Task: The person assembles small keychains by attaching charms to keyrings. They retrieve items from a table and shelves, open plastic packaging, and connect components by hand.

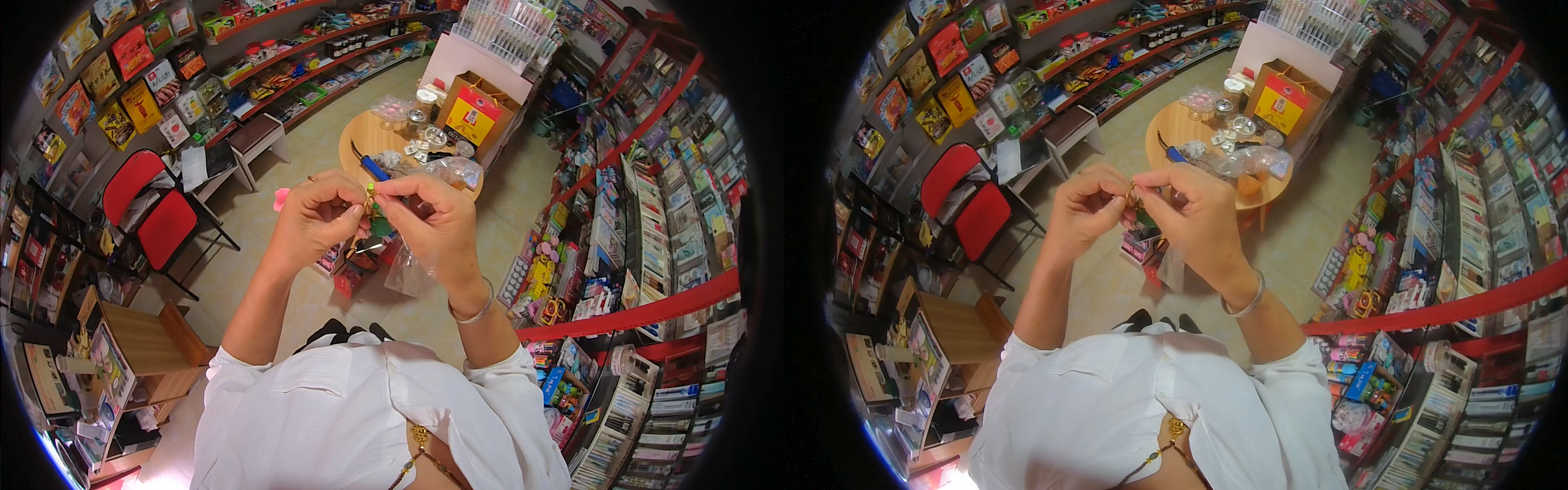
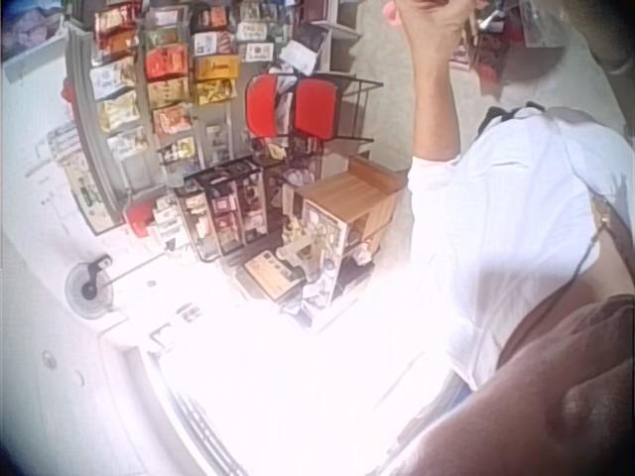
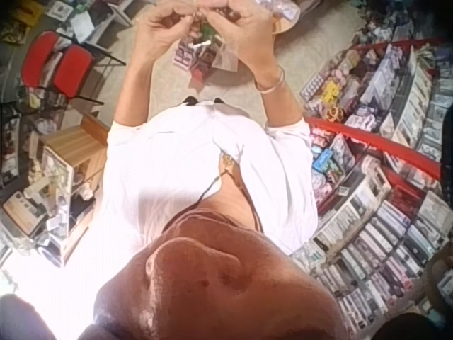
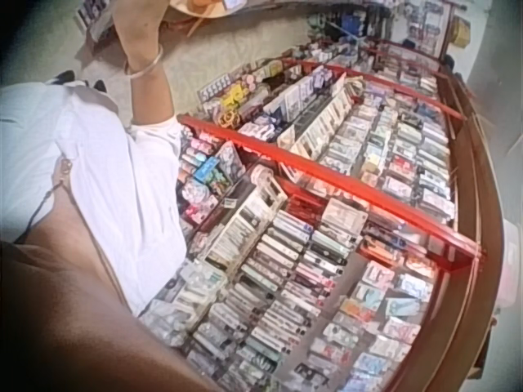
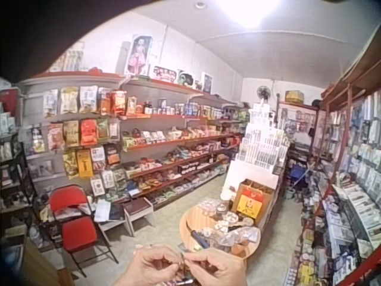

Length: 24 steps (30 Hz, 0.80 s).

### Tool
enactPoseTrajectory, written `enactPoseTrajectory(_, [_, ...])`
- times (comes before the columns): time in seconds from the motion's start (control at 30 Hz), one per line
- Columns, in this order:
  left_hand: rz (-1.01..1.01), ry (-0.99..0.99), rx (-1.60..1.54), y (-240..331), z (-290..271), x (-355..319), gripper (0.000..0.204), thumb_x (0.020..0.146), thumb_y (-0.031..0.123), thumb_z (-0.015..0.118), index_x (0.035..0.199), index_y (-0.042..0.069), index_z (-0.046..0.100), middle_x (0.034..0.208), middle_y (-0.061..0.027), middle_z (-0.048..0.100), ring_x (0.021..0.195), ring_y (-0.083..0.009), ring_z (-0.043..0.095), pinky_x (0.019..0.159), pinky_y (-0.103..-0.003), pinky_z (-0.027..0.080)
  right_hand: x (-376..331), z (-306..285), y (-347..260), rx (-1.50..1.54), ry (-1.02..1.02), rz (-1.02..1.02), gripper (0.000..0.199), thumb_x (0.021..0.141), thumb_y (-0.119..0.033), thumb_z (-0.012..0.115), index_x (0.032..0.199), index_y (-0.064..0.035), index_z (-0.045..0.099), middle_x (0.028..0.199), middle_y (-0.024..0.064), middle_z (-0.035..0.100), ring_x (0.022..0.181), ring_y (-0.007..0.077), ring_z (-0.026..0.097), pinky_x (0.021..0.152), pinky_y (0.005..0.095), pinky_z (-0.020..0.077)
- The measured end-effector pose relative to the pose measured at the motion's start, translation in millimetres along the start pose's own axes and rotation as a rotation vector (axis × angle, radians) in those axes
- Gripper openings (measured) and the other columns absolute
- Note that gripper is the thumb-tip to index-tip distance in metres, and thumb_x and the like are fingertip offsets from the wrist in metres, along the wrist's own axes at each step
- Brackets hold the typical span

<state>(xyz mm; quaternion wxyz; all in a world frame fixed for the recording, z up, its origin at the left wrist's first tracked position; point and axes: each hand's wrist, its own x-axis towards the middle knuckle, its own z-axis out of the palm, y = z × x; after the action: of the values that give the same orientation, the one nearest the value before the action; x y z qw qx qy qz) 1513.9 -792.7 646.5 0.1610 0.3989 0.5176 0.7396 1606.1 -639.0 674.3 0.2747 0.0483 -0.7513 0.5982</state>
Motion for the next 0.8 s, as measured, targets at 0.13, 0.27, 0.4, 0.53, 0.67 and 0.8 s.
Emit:
enactPoseTrajectory(0.13, [-0.029, -0.013, -0.010, 4, -1, 0, 0.002, 0.086, -0.004, 0.059, 0.085, -0.003, 0.060, 0.092, -0.0061, 0.055, 0.073, -0.0115, 0.063, 0.066, -0.024, 0.055, -1, -2, 1, 0.018, -0.013, 0.027, 0.013, 0.082, 0.003, 0.067, 0.095, 0.0041, 0.067, 0.082, 0.0028, 0.065, 0.068, 0.0043, 0.056, 0.056, 0.0191, 0.0451])
enactPoseTrajectory(0.27, [-0.037, -0.032, 0.007, 3, -4, -1, 0.001, 0.086, -0.002, 0.059, 0.085, -0.003, 0.060, 0.091, -0.0052, 0.055, 0.073, -0.0110, 0.063, 0.065, -0.024, 0.055, -3, -2, -5, 0.054, -0.044, 0.051, 0.013, 0.083, 0.003, 0.065, 0.096, 0.0045, 0.067, 0.085, 0.0039, 0.065, 0.072, 0.0052, 0.059, 0.060, 0.0188, 0.0474])
enactPoseTrajectory(0.4, [-0.065, -0.056, -0.002, 6, -3, -1, 0.002, 0.086, -0.002, 0.058, 0.085, -0.002, 0.060, 0.090, -0.0047, 0.055, 0.073, -0.0109, 0.063, 0.066, -0.025, 0.056, -6, -2, -11, 0.076, -0.079, 0.054, 0.012, 0.083, 0.005, 0.064, 0.096, 0.0052, 0.066, 0.088, 0.0052, 0.065, 0.076, 0.0070, 0.061, 0.063, 0.0196, 0.0500])
enactPoseTrajectory(0.53, [-0.090, -0.075, -0.051, 6, -3, -1, 0.003, 0.085, -0.003, 0.057, 0.084, -0.002, 0.060, 0.089, -0.0044, 0.056, 0.074, -0.0108, 0.063, 0.066, -0.025, 0.056, -7, -2, -7, 0.044, -0.074, -0.005, 0.012, 0.083, 0.006, 0.064, 0.095, 0.0056, 0.066, 0.088, 0.0058, 0.065, 0.076, 0.0078, 0.062, 0.063, 0.0202, 0.0510])
enactPoseTrajectory(0.67, [-0.107, -0.073, -0.091, 6, -3, -3, 0.002, 0.084, -0.003, 0.058, 0.084, -0.002, 0.060, 0.088, -0.0043, 0.056, 0.074, -0.0107, 0.063, 0.066, -0.024, 0.056, -10, -1, -9, 0.045, -0.069, -0.004, 0.012, 0.083, 0.006, 0.064, 0.095, 0.0051, 0.066, 0.087, 0.0060, 0.065, 0.076, 0.0079, 0.062, 0.063, 0.0198, 0.0507])
enactPoseTrajectory(0.8, [-0.097, -0.068, -0.089, 5, -2, -7, 0.002, 0.084, -0.002, 0.058, 0.082, -0.002, 0.058, 0.087, -0.0048, 0.056, 0.073, -0.0105, 0.063, 0.064, -0.024, 0.055, -13, -1, -8, 0.026, -0.058, -0.031, 0.013, 0.082, 0.007, 0.065, 0.095, 0.0047, 0.067, 0.087, 0.0064, 0.065, 0.075, 0.0081, 0.063, 0.063, 0.0196, 0.0503])
